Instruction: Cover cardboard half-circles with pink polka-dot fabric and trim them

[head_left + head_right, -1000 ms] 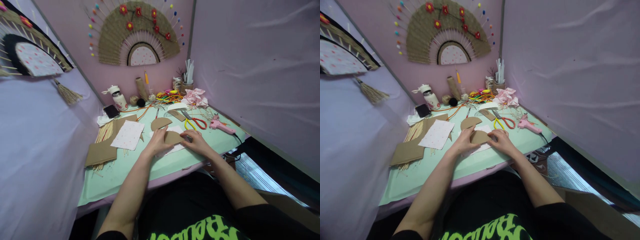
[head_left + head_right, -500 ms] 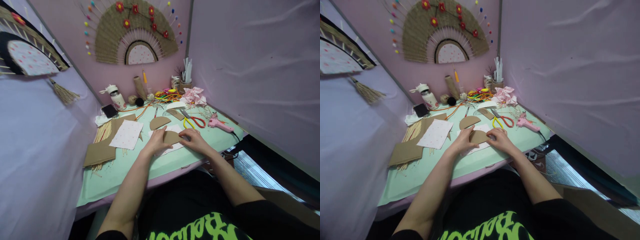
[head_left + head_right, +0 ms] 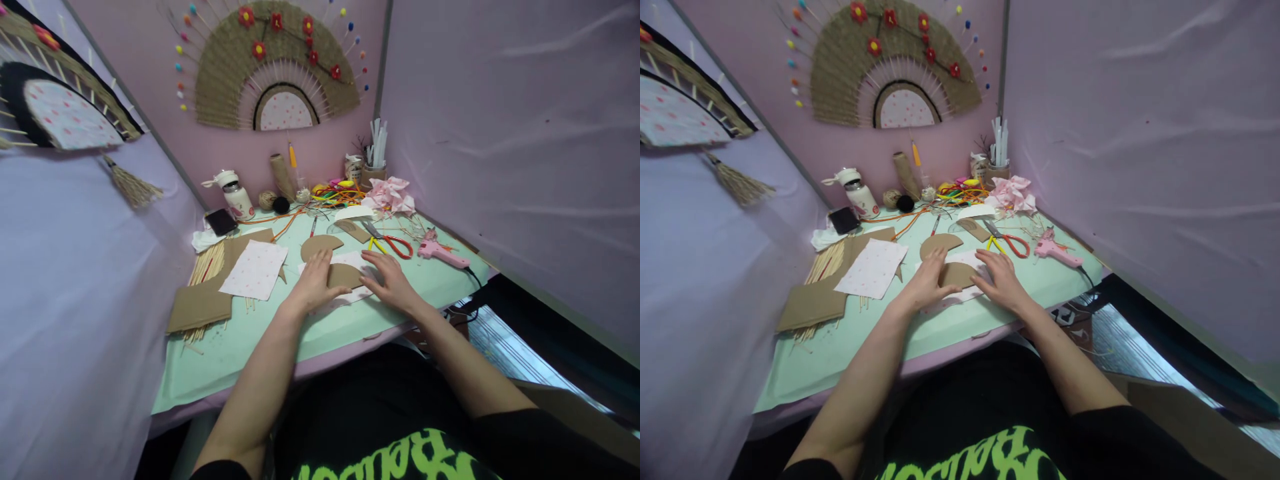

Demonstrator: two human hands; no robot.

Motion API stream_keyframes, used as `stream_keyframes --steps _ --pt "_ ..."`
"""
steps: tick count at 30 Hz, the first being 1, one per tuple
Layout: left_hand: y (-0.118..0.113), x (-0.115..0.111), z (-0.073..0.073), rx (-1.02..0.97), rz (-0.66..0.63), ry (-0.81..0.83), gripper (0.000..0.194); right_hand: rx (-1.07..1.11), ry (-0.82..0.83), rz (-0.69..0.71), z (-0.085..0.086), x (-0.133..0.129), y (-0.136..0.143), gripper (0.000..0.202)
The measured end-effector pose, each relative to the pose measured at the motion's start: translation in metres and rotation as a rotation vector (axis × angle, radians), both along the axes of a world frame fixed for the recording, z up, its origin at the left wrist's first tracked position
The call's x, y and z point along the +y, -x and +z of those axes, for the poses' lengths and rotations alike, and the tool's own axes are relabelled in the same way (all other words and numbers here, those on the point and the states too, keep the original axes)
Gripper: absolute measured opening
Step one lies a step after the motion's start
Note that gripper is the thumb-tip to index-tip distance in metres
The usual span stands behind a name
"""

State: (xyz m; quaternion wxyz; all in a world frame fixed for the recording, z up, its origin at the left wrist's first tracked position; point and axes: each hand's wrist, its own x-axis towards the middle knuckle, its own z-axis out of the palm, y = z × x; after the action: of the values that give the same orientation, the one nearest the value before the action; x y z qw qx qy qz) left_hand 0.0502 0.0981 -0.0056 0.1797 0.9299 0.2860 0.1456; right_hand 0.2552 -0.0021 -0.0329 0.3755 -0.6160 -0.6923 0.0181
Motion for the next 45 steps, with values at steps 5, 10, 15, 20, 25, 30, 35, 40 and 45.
stream_keyframes --steps 5,10,15,20,25,30,35,40,45 --pt "-0.003 -0.019 -0.007 0.155 -0.102 -0.092 0.105 -0.290 0.253 0.156 0.006 -0.003 0.021 0.066" --pt "-0.006 -0.025 -0.012 0.235 -0.089 -0.105 0.111 -0.376 0.382 0.132 0.005 -0.002 0.030 0.073" --pt "-0.006 -0.023 -0.011 0.254 -0.098 -0.106 0.115 -0.398 0.407 0.126 0.003 -0.001 0.028 0.076" --pt "-0.006 -0.023 -0.011 0.262 -0.100 -0.104 0.114 -0.395 0.424 0.162 0.006 0.000 0.027 0.075" --pt "-0.005 -0.022 -0.013 0.235 -0.114 -0.080 0.113 -0.390 0.436 0.188 0.010 -0.002 0.026 0.074" --pt "-0.006 -0.021 -0.015 0.201 -0.115 -0.077 0.112 -0.388 0.409 0.216 0.008 0.000 0.023 0.073" --pt "-0.006 -0.021 -0.015 0.203 -0.112 -0.075 0.113 -0.408 0.428 0.234 0.007 0.001 0.021 0.075" --pt "-0.007 -0.022 -0.016 0.205 -0.109 -0.084 0.115 -0.419 0.437 0.222 0.008 0.001 0.022 0.076" --pt "-0.007 -0.021 -0.018 0.191 -0.109 -0.100 0.114 -0.425 0.456 0.222 0.009 0.001 0.023 0.078"
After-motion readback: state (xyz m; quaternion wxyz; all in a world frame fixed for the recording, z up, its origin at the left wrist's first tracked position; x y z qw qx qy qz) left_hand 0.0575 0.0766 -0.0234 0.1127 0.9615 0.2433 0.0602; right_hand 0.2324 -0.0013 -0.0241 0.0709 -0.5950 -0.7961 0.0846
